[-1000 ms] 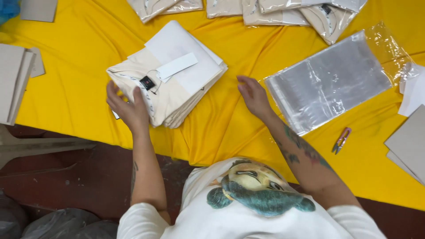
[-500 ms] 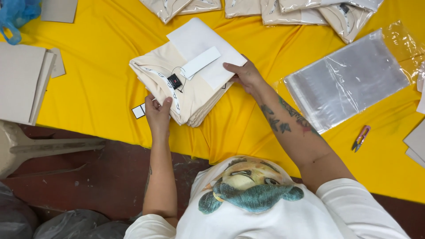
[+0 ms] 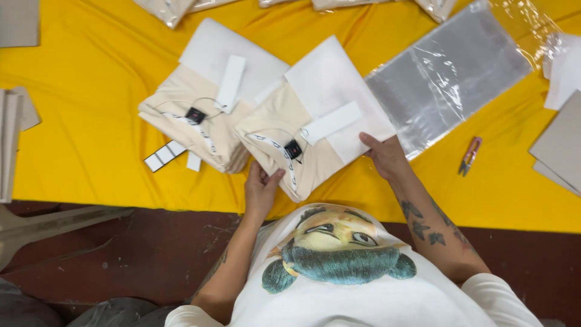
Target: Folding and placing t-shirts into plastic bags for shipping or retail
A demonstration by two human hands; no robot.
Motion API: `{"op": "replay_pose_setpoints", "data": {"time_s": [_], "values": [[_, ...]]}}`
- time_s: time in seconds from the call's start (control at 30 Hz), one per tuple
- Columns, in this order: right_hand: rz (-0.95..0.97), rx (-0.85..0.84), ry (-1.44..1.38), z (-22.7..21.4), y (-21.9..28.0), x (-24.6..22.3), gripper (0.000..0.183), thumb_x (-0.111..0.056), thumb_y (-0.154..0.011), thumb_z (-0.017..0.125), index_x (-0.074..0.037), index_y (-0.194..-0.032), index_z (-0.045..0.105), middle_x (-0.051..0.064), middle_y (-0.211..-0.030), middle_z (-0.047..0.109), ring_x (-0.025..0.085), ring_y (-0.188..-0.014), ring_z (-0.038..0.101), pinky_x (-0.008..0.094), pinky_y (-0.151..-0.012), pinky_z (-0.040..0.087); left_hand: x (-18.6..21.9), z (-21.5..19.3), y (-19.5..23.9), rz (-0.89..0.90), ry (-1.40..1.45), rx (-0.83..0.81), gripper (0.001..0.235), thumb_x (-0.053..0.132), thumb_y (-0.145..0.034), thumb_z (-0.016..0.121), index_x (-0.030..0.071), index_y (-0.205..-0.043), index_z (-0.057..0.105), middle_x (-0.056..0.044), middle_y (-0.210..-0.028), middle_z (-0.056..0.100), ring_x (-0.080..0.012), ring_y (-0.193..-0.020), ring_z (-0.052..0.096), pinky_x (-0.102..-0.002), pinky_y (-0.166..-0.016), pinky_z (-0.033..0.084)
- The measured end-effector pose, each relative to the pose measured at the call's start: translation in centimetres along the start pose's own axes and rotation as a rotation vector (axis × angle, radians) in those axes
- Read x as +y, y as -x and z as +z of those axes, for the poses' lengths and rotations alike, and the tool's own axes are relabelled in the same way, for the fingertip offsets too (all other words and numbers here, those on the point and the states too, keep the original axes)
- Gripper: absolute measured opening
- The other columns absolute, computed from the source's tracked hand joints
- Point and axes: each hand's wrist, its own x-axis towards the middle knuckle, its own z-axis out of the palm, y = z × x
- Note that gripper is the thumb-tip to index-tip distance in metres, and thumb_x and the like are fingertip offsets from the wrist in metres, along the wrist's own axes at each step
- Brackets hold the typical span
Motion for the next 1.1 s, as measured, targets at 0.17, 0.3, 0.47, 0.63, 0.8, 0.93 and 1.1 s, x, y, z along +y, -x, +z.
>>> {"op": "replay_pose_setpoints", "data": {"time_s": [0.17, 0.3, 0.47, 0.63, 0.8, 0.93, 1.1], "values": [[0.132, 0.244, 0.164, -4.2, 1.3, 4.2, 0.068, -0.019, -0.089, 0.085, 0.006, -0.139, 0.045, 0.017, -0.114, 0.063, 0.029, -0.095, 0.071, 0.039, -0.081, 0.063, -9.0, 3.0, -2.4, -0.167, -0.127, -0.147, 0.040, 0.026, -0.095, 0.075, 0.008, -0.125, 0.055, -0.018, -0.101, 0.075, -0.0241, -0.081, 0.074, -0.035, -0.073, 0.064], [-0.208, 0.380, 0.975, -8.8, 0.5, 6.4, 0.060, -0.062, -0.094, 0.069, -0.013, -0.128, 0.065, 0.013, -0.085, 0.073, 0.040, -0.089, 0.073, 0.055, -0.079, 0.057, -12.6, -0.2, -6.2, 0.045, -0.520, 0.033, 0.045, 0.043, -0.099, 0.069, 0.007, -0.124, 0.059, -0.025, -0.094, 0.072, -0.0438, -0.094, 0.072, -0.054, -0.077, 0.058], [-0.852, 0.404, 1.120, -11.4, -2.1, 2.3, 0.027, -0.033, -0.099, 0.066, -0.016, -0.120, 0.070, 0.008, -0.102, 0.068, 0.028, -0.102, 0.065, 0.040, -0.088, 0.053, -2.9, 6.1, -8.3, 0.456, -0.649, 0.099, 0.030, 0.034, -0.098, 0.065, 0.010, -0.116, 0.060, -0.015, -0.097, 0.070, -0.0368, -0.095, 0.068, -0.049, -0.085, 0.053], [-0.751, 0.175, 1.326, -13.2, -6.2, 2.9, 0.052, -0.050, -0.086, 0.075, -0.017, -0.126, 0.068, 0.012, -0.132, 0.058, 0.035, -0.136, 0.046, 0.060, -0.116, 0.031, 4.5, 17.3, -10.1, 0.671, -0.783, -0.145, 0.025, 0.024, -0.099, 0.064, 0.014, -0.121, 0.068, -0.010, -0.114, 0.072, -0.0297, -0.113, 0.069, -0.039, -0.094, 0.058], [-0.733, 0.247, 1.255, -14.9, -8.3, 3.4, 0.011, -0.025, -0.099, 0.066, -0.017, -0.101, 0.074, 0.005, -0.126, 0.065, 0.029, -0.127, 0.056, 0.050, -0.111, 0.040, 5.7, 23.4, -13.9, 0.653, -0.909, -0.393, 0.025, 0.020, -0.101, 0.059, 0.013, -0.125, 0.065, -0.011, -0.124, 0.063, -0.0291, -0.123, 0.061, -0.041, -0.102, 0.053], [-0.572, 0.196, 0.882, -17.8, -9.8, 2.6, 0.015, -0.024, -0.101, 0.062, -0.018, -0.106, 0.074, 0.009, -0.108, 0.072, 0.033, -0.114, 0.065, 0.048, -0.101, 0.051, 2.1, 27.4, -15.8, 0.695, -0.893, -0.502, 0.025, 0.027, -0.099, 0.062, 0.016, -0.121, 0.067, -0.008, -0.115, 0.067, -0.0277, -0.113, 0.066, -0.043, -0.097, 0.056], [-0.355, 0.152, 0.299, -17.5, -7.6, -1.1, 0.023, -0.018, -0.109, 0.050, -0.008, -0.110, 0.071, 0.013, -0.109, 0.076, 0.025, -0.111, 0.068, 0.044, -0.106, 0.046, 2.3, 32.4, -13.3, -0.061, -0.144, -0.688, 0.065, 0.039, -0.096, 0.073, -0.001, -0.142, 0.052, -0.027, -0.117, 0.068, -0.0341, -0.088, 0.076, -0.041, -0.079, 0.065]]}}
